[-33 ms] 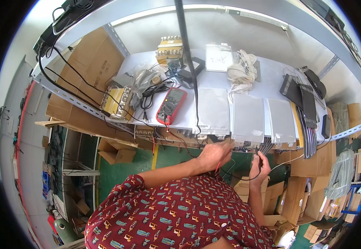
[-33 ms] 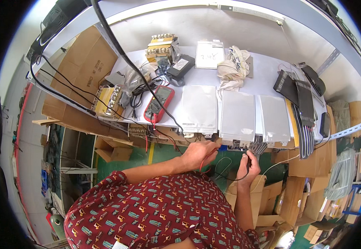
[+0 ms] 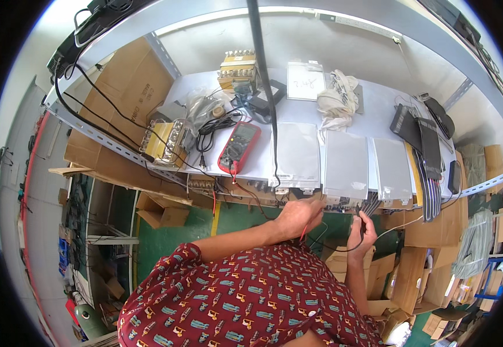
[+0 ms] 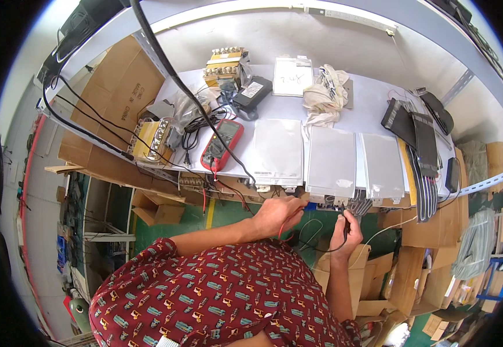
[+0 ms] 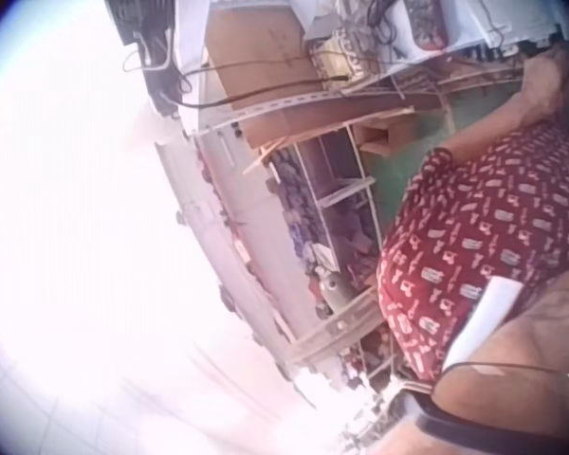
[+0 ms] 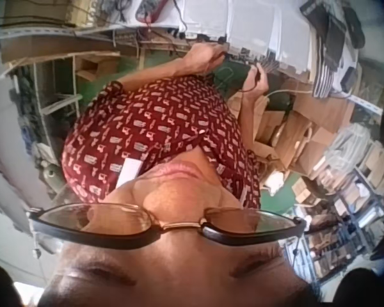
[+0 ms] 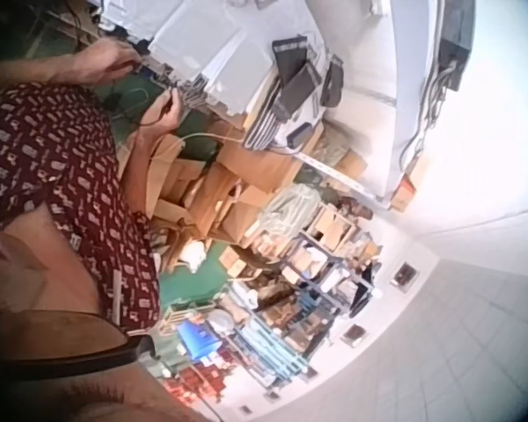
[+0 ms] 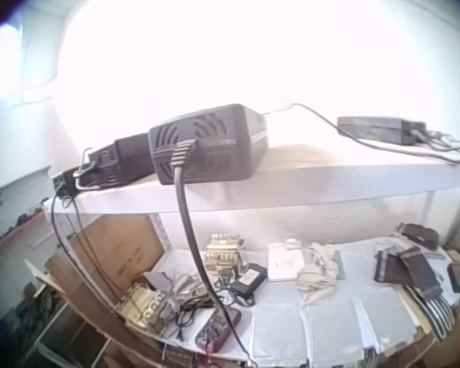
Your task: The person uses a multimeter to test a battery and then moves to a shelf to test several white rectangular electronic modules. They connect the multimeter probes to the terminals of each module, observe the readings, and then return to the workbench.
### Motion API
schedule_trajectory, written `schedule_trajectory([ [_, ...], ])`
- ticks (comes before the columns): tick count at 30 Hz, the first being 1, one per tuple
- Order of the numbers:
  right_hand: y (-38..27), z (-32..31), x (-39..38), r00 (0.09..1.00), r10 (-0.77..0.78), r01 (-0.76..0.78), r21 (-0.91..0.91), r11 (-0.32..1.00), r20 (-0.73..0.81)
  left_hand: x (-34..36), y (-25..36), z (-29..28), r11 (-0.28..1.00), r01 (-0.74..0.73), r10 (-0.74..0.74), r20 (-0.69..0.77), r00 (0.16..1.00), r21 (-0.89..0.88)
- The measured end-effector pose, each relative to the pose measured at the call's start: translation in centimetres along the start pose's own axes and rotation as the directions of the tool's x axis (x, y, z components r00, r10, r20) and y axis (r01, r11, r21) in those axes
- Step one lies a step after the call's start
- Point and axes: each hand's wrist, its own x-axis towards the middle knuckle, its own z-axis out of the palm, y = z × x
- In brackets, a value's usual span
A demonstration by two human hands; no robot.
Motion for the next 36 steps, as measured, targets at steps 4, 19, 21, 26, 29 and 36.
schedule_trajectory([
  [4, -0.3, 0.0, 0.0, 1.000, 0.012, -0.012, -0.006, 1.000, 0.002, -0.1, 0.1, -0.2, 1.000, 0.015, -0.014, 0.026, 1.000, -0.012],
  [19, -0.2, -0.1, 0.1, 0.999, -0.030, 0.031, -0.039, 0.999, 0.014, -0.1, -0.2, 0.4, 1.000, -0.006, 0.006, -0.020, 1.000, 0.020],
  [21, -0.4, -0.1, 0.0, 1.000, -0.022, 0.022, -0.038, 0.999, 0.014, -0.1, -0.1, 0.2, 1.000, 0.012, -0.012, 0.002, 1.000, 0.008],
  [26, -1.1, 0.5, -0.4, 1.000, -0.023, 0.023, -0.052, 0.998, 0.010, -0.3, -0.5, -0.4, 1.000, 0.001, -0.001, 0.031, 1.000, 0.004],
  [29, -1.2, 0.7, -0.4, 0.998, -0.055, 0.055, -0.041, 0.998, -0.009, 0.1, -1.1, -0.5, 0.998, -0.052, 0.051, 0.039, 0.998, 0.028],
  [36, -1.1, 1.2, -0.1, 0.966, -0.251, 0.247, -0.071, 0.967, -0.061, 1.5, -2.3, -0.4, 0.997, -0.075, 0.071, 0.193, 0.979, 0.015],
])
